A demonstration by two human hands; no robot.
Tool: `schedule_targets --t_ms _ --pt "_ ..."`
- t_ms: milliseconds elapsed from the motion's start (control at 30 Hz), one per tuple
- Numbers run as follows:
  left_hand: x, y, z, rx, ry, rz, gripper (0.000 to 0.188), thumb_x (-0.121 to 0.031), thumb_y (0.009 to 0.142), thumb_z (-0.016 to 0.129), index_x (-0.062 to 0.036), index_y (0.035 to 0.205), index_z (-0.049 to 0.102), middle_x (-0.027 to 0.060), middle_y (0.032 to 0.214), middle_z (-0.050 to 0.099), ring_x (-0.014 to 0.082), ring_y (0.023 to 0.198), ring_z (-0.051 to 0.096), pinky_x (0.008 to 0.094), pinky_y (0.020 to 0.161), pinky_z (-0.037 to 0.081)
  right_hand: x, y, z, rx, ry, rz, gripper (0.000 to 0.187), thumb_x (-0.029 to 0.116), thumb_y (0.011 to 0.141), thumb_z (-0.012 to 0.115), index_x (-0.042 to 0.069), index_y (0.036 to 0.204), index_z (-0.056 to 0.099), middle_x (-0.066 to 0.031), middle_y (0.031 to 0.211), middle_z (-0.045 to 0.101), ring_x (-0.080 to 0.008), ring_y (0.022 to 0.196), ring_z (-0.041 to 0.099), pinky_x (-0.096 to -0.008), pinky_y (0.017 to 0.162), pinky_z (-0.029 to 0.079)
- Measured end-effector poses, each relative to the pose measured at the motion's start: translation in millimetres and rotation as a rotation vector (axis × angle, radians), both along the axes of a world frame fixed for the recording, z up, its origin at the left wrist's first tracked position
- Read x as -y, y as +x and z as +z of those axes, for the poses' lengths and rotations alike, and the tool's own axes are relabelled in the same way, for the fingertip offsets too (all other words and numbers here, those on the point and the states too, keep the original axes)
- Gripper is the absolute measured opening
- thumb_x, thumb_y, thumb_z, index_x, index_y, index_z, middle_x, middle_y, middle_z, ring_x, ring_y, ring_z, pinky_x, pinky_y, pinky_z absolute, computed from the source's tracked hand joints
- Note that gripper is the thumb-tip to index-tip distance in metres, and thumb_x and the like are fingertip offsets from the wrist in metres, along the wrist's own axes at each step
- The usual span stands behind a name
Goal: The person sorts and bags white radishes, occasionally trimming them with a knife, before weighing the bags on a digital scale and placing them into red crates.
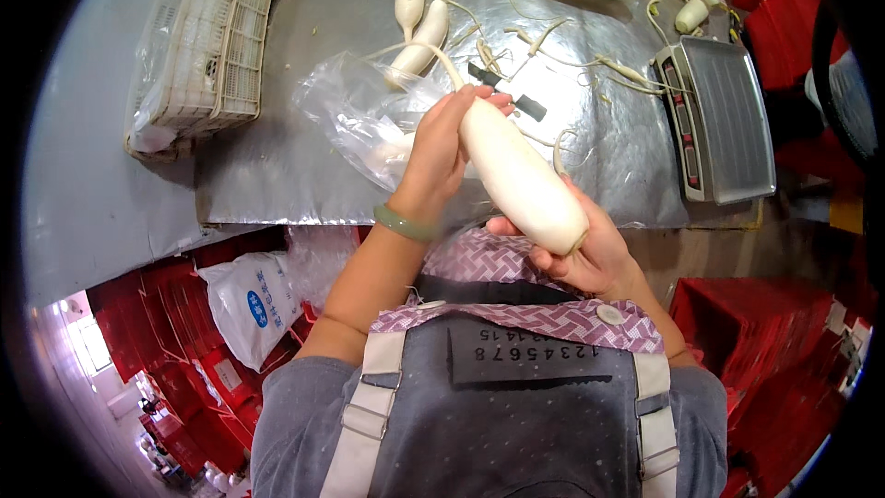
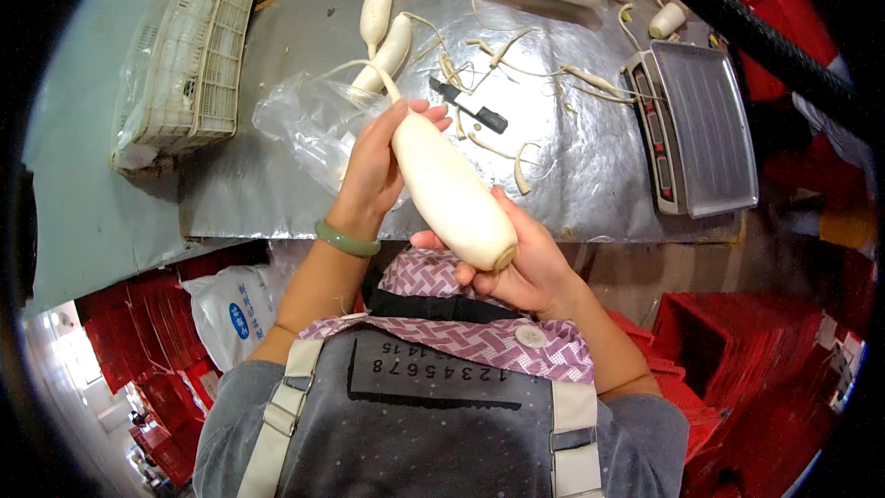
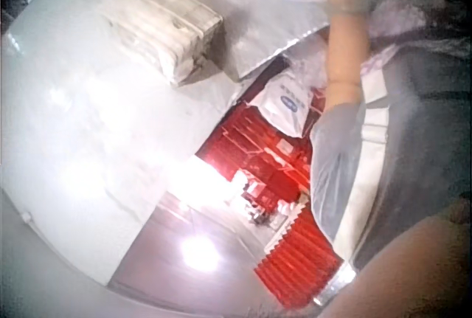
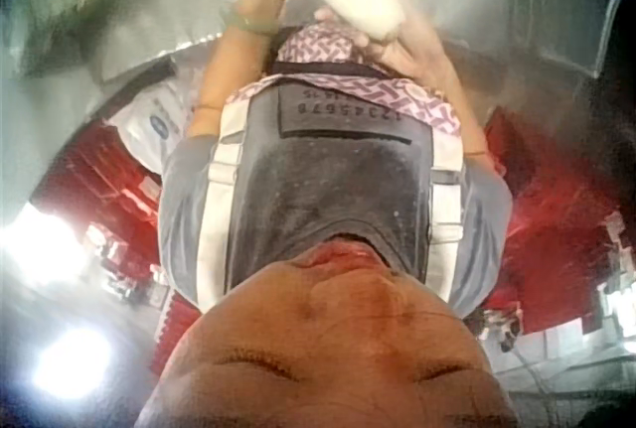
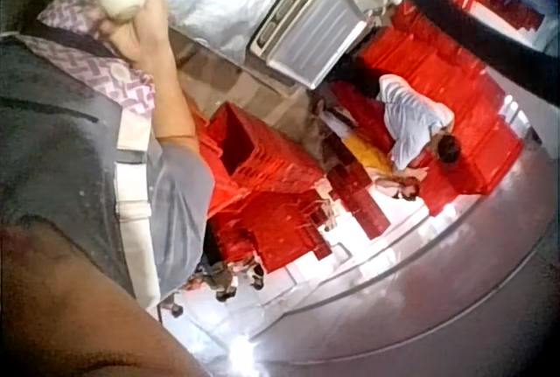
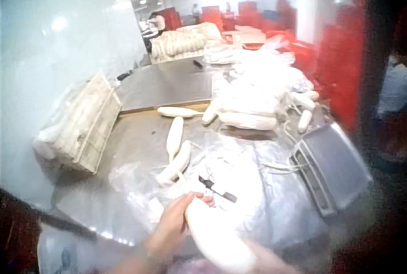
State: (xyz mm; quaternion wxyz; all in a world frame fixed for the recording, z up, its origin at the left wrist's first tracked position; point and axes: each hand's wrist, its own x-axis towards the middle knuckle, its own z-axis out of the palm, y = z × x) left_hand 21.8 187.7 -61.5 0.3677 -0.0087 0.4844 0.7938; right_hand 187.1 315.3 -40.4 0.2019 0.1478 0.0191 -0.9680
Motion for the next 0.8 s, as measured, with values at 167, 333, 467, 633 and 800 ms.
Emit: schedule_targets --t_ms 167,333,467,633,800 --pt "8 4 9 -0.009 -0.035 -0.089 0.035 -0.026 0.096 0.052 0.0021 0.116 0.052 0.0199 0.112 0.063 0.0254 0.104 0.063 0.0359 0.090 0.051 -5 -1 -5 0.047 -0.230 0.025 0.056 0.036 0.102 0.024 -0.005 0.139 0.032 -0.0315 0.110 0.060 -0.0191 0.047 0.058 -0.0214 0.036 0.046" --pt "12 -5 16 -0.156 -0.162 -0.120 0.034 -0.028 0.094 0.056 0.0004 0.112 0.054 0.0143 0.102 0.066 0.0199 0.089 0.065 0.0306 0.079 0.054 -2 -2 -10 -0.039 -0.206 0.091 0.055 0.037 0.102 0.025 -0.004 0.139 0.033 -0.0284 0.108 0.061 -0.0206 0.052 0.062 -0.0237 0.042 0.051" --pt "20 -11 10 -0.294 -0.288 -0.119 0.031 -0.026 0.093 0.060 0.0002 0.108 0.055 0.0111 0.094 0.067 0.0158 0.081 0.065 0.0277 0.073 0.053 14 -10 0 0.065 0.358 0.037 0.061 0.042 0.100 0.035 -0.002 0.143 0.028 -0.0242 0.122 0.055 -0.0317 0.102 0.063 -0.0389 0.075 0.059" --pt "28 5 14 -0.789 -0.596 -0.268 0.041 -0.030 0.084 0.071 0.0001 0.107 0.057 0.0120 0.093 0.066 0.0174 0.083 0.064 0.0304 0.075 0.051 14 -18 -13 -0.119 0.805 0.103 0.091 0.043 0.070 0.078 -0.002 0.138 0.036 -0.0171 0.118 0.058 -0.0232 0.097 0.064 -0.0353 0.078 0.057" --pt "86 -59 43 -1.230 -0.880 0.204 0.045 -0.028 0.079 0.072 -0.0035 0.114 0.057 0.0134 0.108 0.064 0.0279 0.099 0.062 0.0339 0.087 0.049 18 -41 13 -0.178 0.818 0.050 0.091 0.042 0.066 0.078 -0.005 0.133 0.038 -0.0187 0.109 0.060 -0.0232 0.089 0.064 -0.0310 0.070 0.055"
